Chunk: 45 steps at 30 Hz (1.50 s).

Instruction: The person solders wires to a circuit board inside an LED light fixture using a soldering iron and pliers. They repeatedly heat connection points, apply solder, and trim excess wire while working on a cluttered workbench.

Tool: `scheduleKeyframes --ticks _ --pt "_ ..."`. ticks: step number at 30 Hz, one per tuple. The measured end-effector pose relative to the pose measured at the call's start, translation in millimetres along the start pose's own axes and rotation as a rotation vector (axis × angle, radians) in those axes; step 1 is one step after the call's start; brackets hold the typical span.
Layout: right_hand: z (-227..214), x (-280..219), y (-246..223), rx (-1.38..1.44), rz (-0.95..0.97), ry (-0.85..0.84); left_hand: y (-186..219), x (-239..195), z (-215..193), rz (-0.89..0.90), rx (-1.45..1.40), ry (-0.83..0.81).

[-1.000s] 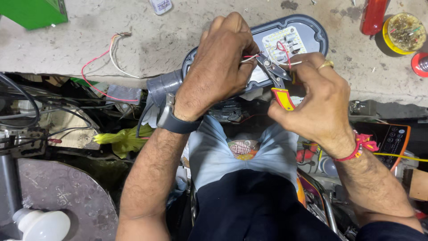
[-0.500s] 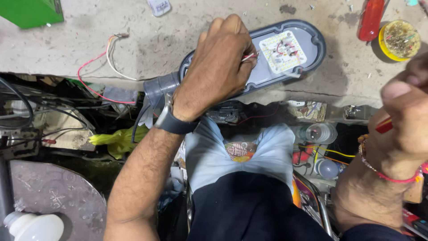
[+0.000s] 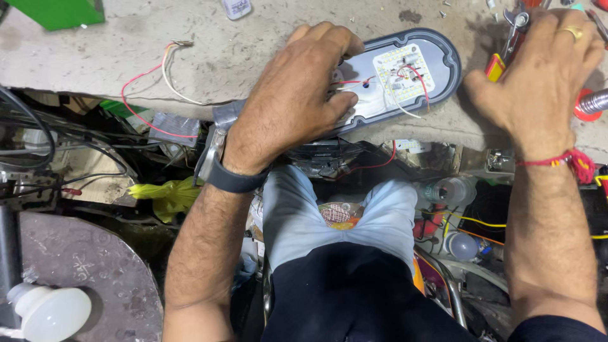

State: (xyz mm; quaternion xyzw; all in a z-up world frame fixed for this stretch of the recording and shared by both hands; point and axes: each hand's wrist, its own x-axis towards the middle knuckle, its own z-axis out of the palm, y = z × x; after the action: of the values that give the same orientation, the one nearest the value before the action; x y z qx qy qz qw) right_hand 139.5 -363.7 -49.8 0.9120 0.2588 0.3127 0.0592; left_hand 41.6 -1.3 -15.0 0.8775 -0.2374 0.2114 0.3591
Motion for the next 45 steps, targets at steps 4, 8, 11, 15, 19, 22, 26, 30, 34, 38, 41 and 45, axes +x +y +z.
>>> scheduleKeyframes --ticks 4,8,11,15,19,22,26,30,34,38,41,45 --pt "-9 12 -4 -0.056 -0.076 0.054 10 -7 -13 -0.052 0.105 0.044" --pt "-46 11 -24 0.455 0.100 0.106 16 -14 -18 -0.040 0.092 0.074" --pt "-70 2 -45 0.650 0.160 0.126 13 -15 -21 -0.053 0.041 0.092" --pt "-89 -13 -74 0.777 0.183 0.152 8 -10 -26 -0.109 0.027 0.072" --pt "-99 -24 -96 0.833 0.213 0.187 21 -12 -32 -0.015 0.057 0.086" --pt "-103 -30 -104 0.853 0.259 0.203 37 -19 -27 -0.026 0.280 0.097" --pt "-99 -30 -119 0.848 0.275 0.152 47 -24 -6 -0.006 0.380 0.178" --pt "-99 -24 -129 0.864 0.270 0.103 45 -23 10 -0.044 0.479 0.195" --pt "-100 -16 -135 0.904 0.247 0.086 45 -23 14 0.025 0.521 0.272" --pt "-96 -14 -139 1.013 0.307 0.099 45 -24 16 0.057 0.492 0.290" --pt "-93 -17 -138 1.006 0.304 0.121 43 -27 17 0.095 0.480 0.263" --pt "-91 -25 -136 0.950 0.348 0.093 45 -37 18 0.166 0.431 0.238"
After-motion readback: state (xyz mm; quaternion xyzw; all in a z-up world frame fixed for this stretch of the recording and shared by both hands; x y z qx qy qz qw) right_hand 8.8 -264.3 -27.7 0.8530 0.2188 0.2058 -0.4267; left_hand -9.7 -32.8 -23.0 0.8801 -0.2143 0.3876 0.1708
